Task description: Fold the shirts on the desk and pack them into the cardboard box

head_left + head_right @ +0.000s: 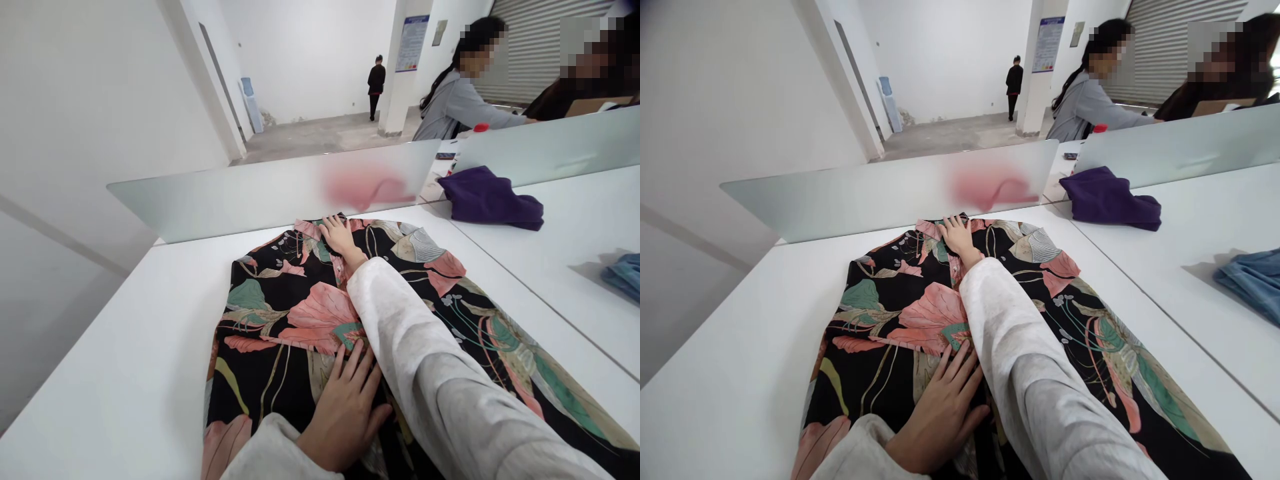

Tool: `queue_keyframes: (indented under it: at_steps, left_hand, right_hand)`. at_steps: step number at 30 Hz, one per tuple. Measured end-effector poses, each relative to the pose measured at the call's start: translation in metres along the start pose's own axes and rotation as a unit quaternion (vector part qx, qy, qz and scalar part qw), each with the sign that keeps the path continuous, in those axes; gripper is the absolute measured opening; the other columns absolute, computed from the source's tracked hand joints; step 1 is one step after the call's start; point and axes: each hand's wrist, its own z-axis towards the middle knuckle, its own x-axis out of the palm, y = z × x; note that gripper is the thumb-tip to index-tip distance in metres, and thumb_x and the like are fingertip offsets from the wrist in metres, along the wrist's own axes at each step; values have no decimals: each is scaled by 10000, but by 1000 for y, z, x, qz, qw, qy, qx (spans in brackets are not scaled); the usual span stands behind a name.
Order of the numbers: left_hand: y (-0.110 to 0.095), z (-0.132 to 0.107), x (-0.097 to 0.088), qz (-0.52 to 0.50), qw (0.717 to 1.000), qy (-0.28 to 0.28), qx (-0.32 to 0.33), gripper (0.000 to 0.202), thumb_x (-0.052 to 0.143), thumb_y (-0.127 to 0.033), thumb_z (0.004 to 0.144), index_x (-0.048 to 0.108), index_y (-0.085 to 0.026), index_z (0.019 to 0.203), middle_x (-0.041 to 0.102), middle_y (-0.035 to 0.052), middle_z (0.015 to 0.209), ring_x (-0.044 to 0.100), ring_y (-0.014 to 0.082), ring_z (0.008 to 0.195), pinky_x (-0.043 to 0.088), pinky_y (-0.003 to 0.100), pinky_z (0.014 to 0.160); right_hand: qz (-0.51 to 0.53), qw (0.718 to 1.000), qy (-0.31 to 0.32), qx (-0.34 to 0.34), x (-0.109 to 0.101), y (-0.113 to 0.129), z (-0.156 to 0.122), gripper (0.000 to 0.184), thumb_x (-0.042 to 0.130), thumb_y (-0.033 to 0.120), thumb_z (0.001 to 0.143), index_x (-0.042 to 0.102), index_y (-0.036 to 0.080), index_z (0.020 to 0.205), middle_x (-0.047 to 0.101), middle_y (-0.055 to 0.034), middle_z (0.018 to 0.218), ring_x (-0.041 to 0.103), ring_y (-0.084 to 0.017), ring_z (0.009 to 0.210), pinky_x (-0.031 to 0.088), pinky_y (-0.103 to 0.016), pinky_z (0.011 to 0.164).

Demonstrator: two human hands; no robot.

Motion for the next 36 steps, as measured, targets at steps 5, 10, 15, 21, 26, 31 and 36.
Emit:
queue_keyframes:
  at_steps: [5,10,15,21,26,31,36]
  left_hand:
    - [-1,0,0,-6,1000,1,-1,619,370,-459,956,195,-213,1497,218,42,1566,116,280,1448,209,527,1166]
    - [-1,1,-1,-21,1000,0,-3,641,396,-450,949,177,-207,1501,194,56,1572,83,276,1453,173,535,1173]
    - [0,0,-5,-36,999,-16,4,635,297,-521,958,215,-187,1491,223,78,1563,92,268,1452,142,532,1176]
    - [5,-1,-3,6,1000,-29,11,618,295,-510,962,219,-198,1490,199,86,1566,89,238,1452,216,485,1159]
    - [10,4,1,24,1000,-10,18,612,281,-510,964,258,-173,1475,245,93,1552,134,233,1445,194,487,1160]
    - [9,8,-3,21,1000,16,5,583,291,-454,976,280,-131,1462,266,123,1539,147,225,1442,159,495,1161]
    - [5,6,-24,-66,997,-23,-29,555,266,-392,981,292,-103,1453,291,139,1528,181,205,1437,196,470,1155]
  right_hand:
    - [4,998,55,22,8,-4,2,595,182,505,973,322,220,1477,261,-106,1546,165,-325,1424,129,-605,1098]
    - [-1,994,107,34,14,-6,4,649,191,553,954,253,215,1504,182,-102,1570,107,-339,1435,123,-609,1098]
    - [31,999,-20,-9,3,1,-3,559,240,398,972,348,146,1459,281,-124,1534,187,-270,1428,136,-529,1129]
    - [173,980,-99,29,-57,-11,-12,532,343,250,905,417,90,1407,245,-175,1535,238,-280,1416,242,-503,1106]
    - [272,960,-53,-35,-157,-51,-62,540,429,289,884,450,97,1388,300,-173,1516,378,-268,1350,355,-417,1055]
    - [268,960,-50,-58,-260,-81,-192,462,470,468,894,602,178,1228,572,-113,1311,568,-249,1158,462,-404,937]
    - [199,977,-8,76,-292,-131,-340,498,450,578,872,621,224,1177,714,-69,815,675,-204,717,522,-348,688]
